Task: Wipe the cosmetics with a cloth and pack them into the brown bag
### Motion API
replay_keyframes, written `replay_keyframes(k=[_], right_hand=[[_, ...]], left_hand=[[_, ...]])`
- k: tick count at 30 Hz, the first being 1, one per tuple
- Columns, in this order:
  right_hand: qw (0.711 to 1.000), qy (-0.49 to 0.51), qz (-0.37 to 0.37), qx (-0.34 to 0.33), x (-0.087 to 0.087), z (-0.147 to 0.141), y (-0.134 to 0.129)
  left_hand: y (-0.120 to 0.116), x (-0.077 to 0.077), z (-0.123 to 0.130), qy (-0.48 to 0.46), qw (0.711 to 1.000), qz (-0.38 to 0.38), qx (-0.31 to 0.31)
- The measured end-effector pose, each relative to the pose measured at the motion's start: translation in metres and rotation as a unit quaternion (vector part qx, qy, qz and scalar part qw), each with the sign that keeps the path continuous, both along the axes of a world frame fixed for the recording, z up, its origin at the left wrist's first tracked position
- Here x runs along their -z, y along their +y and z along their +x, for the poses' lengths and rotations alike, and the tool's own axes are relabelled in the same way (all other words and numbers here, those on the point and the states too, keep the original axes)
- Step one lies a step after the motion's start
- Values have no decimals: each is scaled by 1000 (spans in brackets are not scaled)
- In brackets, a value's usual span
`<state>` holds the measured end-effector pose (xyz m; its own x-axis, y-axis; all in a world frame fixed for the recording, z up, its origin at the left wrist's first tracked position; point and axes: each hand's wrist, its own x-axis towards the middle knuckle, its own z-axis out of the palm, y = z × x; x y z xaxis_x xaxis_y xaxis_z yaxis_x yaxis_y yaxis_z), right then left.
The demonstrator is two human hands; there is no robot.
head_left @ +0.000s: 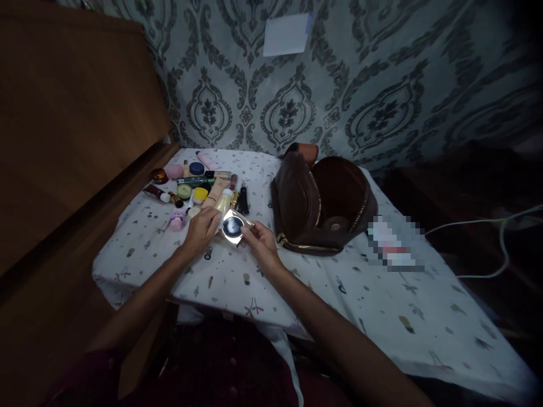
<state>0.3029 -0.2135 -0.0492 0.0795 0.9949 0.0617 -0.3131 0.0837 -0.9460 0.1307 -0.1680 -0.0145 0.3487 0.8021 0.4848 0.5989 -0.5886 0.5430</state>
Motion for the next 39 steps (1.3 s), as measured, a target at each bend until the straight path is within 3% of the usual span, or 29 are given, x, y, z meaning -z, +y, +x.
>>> replay_keyframes(k=[5,12,22,27,33,39], right_hand=[[996,74,-34,24,-1,2,3],[997,69,-22,8,0,1,4],[996,79,-34,-11,1,2,3],[999,48,-10,-19,6,2,6],[999,-11,5,-30,14,3,10],[1000,16,-17,-16,21,4,13]], left_hand=[[-1,0,-1,18,1000,2,-1],[-4,-1,-3,20,1000,-3,-22],[-4,5,17,53,996,60,-35],[-8,12,24,50,994,95,-15],[-17,11,30,6,999,36,8],[-24,4,28,-7,992,34,118]])
